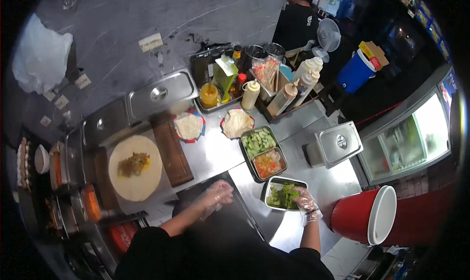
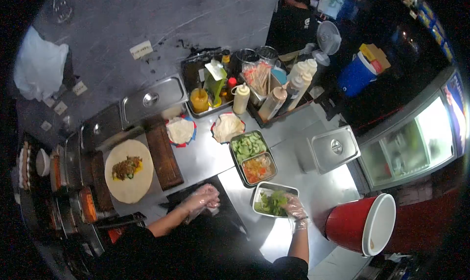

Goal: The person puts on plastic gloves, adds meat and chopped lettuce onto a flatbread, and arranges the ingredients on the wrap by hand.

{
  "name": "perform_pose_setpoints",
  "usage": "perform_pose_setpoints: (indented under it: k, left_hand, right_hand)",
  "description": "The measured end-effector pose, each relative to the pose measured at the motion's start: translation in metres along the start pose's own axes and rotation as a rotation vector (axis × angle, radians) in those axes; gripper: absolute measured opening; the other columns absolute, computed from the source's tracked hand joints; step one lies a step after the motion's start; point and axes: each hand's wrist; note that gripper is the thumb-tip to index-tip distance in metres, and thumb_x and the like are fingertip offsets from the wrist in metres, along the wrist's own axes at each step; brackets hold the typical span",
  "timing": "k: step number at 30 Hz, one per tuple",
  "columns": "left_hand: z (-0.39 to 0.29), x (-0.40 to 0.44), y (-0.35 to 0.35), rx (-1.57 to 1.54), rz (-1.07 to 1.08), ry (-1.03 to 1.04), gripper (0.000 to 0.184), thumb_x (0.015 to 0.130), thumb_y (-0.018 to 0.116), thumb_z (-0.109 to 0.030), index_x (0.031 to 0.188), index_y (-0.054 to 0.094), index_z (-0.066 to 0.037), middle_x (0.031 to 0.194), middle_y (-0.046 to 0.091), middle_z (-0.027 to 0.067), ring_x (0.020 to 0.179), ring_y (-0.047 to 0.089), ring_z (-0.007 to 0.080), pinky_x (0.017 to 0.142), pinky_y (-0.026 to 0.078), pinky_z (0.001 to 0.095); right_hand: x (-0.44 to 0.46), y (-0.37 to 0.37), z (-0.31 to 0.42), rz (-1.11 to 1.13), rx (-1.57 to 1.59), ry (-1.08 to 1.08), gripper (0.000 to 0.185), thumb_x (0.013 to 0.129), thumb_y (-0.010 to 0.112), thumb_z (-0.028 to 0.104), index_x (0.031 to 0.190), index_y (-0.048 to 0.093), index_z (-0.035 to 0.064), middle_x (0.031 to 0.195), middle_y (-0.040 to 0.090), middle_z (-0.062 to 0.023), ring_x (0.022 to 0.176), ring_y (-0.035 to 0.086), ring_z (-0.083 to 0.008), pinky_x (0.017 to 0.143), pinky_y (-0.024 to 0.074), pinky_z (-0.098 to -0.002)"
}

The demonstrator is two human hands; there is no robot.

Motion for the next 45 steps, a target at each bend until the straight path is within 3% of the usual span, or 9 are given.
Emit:
perform_pose_setpoints:
  k: [9,17,24,32,38,40,41,42,45]
  left_hand:
    - [-0.008,-0.023,-0.011,-0.007,-0.073,-0.014,0.025,0.095,0.059,-0.029,0.108,0.050,-0.011,0.094,0.059,0.0068,0.084,0.063,0.0178,0.075,0.053,0.0332]
    - [-0.010,-0.035,-0.011,-0.021,-0.107,0.020,0.026,0.094,0.060,-0.031,0.106,0.050,-0.010,0.094,0.059,0.0082,0.085,0.062,0.0206,0.076,0.050,0.0340]
    - [-0.017,-0.054,-0.026,-0.182,-0.164,0.154,0.031,0.093,0.062,-0.030,0.109,0.048,-0.008,0.089,0.057,0.0064,0.077,0.060,0.0157,0.068,0.052,0.0309]
    - [-0.021,-0.093,-0.113,-0.117,-0.278,0.383,0.029,0.090,0.067,-0.024,0.106,0.048,-0.009,0.085,0.058,0.0040,0.070,0.060,0.0124,0.059,0.051,0.0257]
    - [-0.062,-0.184,-0.188,-0.013,-0.601,0.569,0.032,0.089,0.066,-0.017,0.114,0.049,-0.008,0.098,0.060,0.0080,0.090,0.062,0.0163,0.076,0.051,0.0289]
    - [-0.060,-0.199,-0.233,0.483,-0.791,0.718,0.037,0.085,0.069,-0.010,0.116,0.048,-0.009,0.106,0.059,0.0080,0.098,0.060,0.0168,0.084,0.051,0.0292]
    - [-0.052,-0.201,-0.257,0.335,-0.742,0.757,0.056,0.076,0.079,-0.018,0.121,0.047,-0.009,0.119,0.055,0.0088,0.110,0.055,0.0199,0.093,0.048,0.0343]
    - [-0.053,-0.209,-0.274,0.319,-0.730,0.756,0.056,0.076,0.079,-0.018,0.121,0.047,-0.009,0.119,0.055,0.0088,0.110,0.055,0.0199,0.093,0.048,0.0343]
    - [-0.070,-0.232,-0.311,0.892,-0.792,0.770,0.105,0.049,0.087,-0.053,0.132,0.043,-0.008,0.130,0.050,0.0146,0.123,0.048,0.0301,0.106,0.038,0.0439]
  right_hand:
    - [0.001,-0.019,0.072,0.187,-0.052,0.259,0.043,0.070,0.068,0.017,0.113,0.066,0.0107,0.109,0.067,-0.0165,0.101,0.063,-0.0267,0.090,0.0483,-0.0353]
    - [-0.006,-0.022,0.077,0.193,-0.074,0.234,0.044,0.070,0.067,0.017,0.114,0.066,0.0090,0.109,0.067,-0.0156,0.097,0.063,-0.0280,0.089,0.0487,-0.0361]
    - [-0.012,-0.024,0.002,-0.150,0.022,0.082,0.037,0.074,0.074,0.015,0.110,0.067,0.0098,0.121,0.061,-0.0136,0.112,0.057,-0.0247,0.096,0.0456,-0.0352]
    - [0.041,-0.008,0.181,-0.002,0.349,-0.317,0.037,0.074,0.075,0.015,0.109,0.066,0.0102,0.122,0.060,-0.0136,0.115,0.055,-0.0250,0.098,0.0443,-0.0362]
    - [0.089,0.114,0.368,0.396,0.554,-0.690,0.036,0.075,0.076,0.015,0.109,0.066,0.0105,0.123,0.059,-0.0137,0.117,0.054,-0.0253,0.099,0.0434,-0.0369]
    - [0.119,0.175,0.429,0.579,0.255,-0.580,0.037,0.074,0.076,0.015,0.110,0.066,0.0101,0.124,0.058,-0.0135,0.119,0.053,-0.0280,0.101,0.0423,-0.0396]
    - [0.142,0.222,0.406,0.530,0.389,-0.743,0.037,0.075,0.075,0.017,0.110,0.066,0.0094,0.123,0.060,-0.0128,0.119,0.053,-0.0277,0.101,0.0423,-0.0407]
    - [0.139,0.238,0.463,0.581,-0.037,-0.838,0.039,0.074,0.074,0.017,0.111,0.065,0.0089,0.120,0.061,-0.0141,0.115,0.056,-0.0284,0.098,0.0448,-0.0400]
    - [0.155,0.325,0.492,0.484,-0.129,-0.946,0.038,0.071,0.070,0.012,0.108,0.065,0.0066,0.111,0.063,-0.0160,0.103,0.061,-0.0323,0.092,0.0474,-0.0395]
Point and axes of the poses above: each hand's wrist, its own x-axis towards the middle knuckle, its own y-axis out of the palm, z = x × y
